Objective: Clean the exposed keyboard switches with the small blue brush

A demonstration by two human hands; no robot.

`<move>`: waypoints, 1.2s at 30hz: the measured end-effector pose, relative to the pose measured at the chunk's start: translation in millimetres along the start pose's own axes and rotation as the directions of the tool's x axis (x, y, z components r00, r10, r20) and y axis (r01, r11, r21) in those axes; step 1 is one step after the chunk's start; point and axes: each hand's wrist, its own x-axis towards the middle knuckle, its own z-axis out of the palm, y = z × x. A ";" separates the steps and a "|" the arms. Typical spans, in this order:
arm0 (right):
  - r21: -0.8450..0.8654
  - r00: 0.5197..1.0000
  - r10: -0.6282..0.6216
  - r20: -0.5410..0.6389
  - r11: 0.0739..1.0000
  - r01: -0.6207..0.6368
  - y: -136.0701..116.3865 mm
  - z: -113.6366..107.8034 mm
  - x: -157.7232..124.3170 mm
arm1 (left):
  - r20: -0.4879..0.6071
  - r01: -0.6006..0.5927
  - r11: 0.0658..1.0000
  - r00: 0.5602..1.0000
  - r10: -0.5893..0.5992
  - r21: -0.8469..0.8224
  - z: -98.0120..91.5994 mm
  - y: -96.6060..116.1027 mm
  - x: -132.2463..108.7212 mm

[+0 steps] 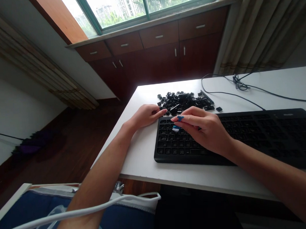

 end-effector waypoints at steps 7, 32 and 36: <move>0.018 0.997 0.072 -0.024 0.997 -0.071 -1.4 -1.9 0.9 | 0.009 0.010 1.000 1.000 -0.010 -0.002 -0.4 1.0 0.3; -0.042 0.989 0.082 -0.125 0.995 -0.087 -4.0 -2.9 2.1 | 0.002 -0.004 1.000 1.000 0.004 -0.005 -1.1 1.1 0.5; -0.087 0.994 0.061 -0.087 0.994 -0.068 -2.4 -1.6 1.2 | 0.000 -0.007 1.000 1.000 0.007 -0.006 -0.8 0.7 0.5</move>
